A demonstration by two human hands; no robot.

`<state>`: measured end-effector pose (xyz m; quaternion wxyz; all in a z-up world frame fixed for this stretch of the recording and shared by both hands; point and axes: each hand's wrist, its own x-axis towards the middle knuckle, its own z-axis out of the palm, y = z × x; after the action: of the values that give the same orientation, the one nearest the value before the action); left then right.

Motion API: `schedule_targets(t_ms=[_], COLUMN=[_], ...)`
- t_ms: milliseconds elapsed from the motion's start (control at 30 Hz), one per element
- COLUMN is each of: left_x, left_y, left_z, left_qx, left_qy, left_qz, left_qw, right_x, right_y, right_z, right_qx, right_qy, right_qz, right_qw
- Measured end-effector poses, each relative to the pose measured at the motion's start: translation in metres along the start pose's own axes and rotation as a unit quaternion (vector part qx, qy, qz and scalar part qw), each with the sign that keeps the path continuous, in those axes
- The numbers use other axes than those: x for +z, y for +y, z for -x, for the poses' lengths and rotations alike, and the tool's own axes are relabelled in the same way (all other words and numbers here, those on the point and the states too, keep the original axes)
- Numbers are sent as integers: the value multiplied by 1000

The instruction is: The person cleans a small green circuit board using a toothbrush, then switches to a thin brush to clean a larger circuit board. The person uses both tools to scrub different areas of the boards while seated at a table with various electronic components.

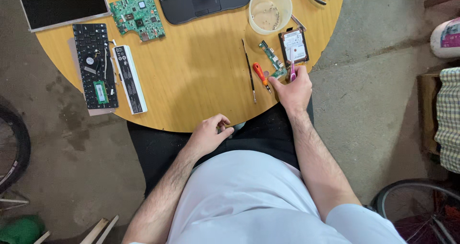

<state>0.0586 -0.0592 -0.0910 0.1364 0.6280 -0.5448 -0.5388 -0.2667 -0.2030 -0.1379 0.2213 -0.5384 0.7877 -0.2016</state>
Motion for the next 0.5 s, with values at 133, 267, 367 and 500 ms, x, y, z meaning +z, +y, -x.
schedule_targets(t_ms=[133,267,367,500], left_x=[5,5,6,-6], left_y=[-7,-8,-4,34], left_z=[-3,-2,-1,7], left_qx=[-6,-12,-15,16], left_qy=[-5,-2,31,107], left_qz=[2,26,92,265], left_qw=[1000,1000,995,958], right_x=[13,16,3,-37], right_y=[17,16,1,-33], right_z=[-6,-2,14,65], right_qx=[13,34,49,-44], right_qy=[0,-1,-12,-34], right_qz=[-121,-347,-427,-405], right_qw=[993,937,903,913])
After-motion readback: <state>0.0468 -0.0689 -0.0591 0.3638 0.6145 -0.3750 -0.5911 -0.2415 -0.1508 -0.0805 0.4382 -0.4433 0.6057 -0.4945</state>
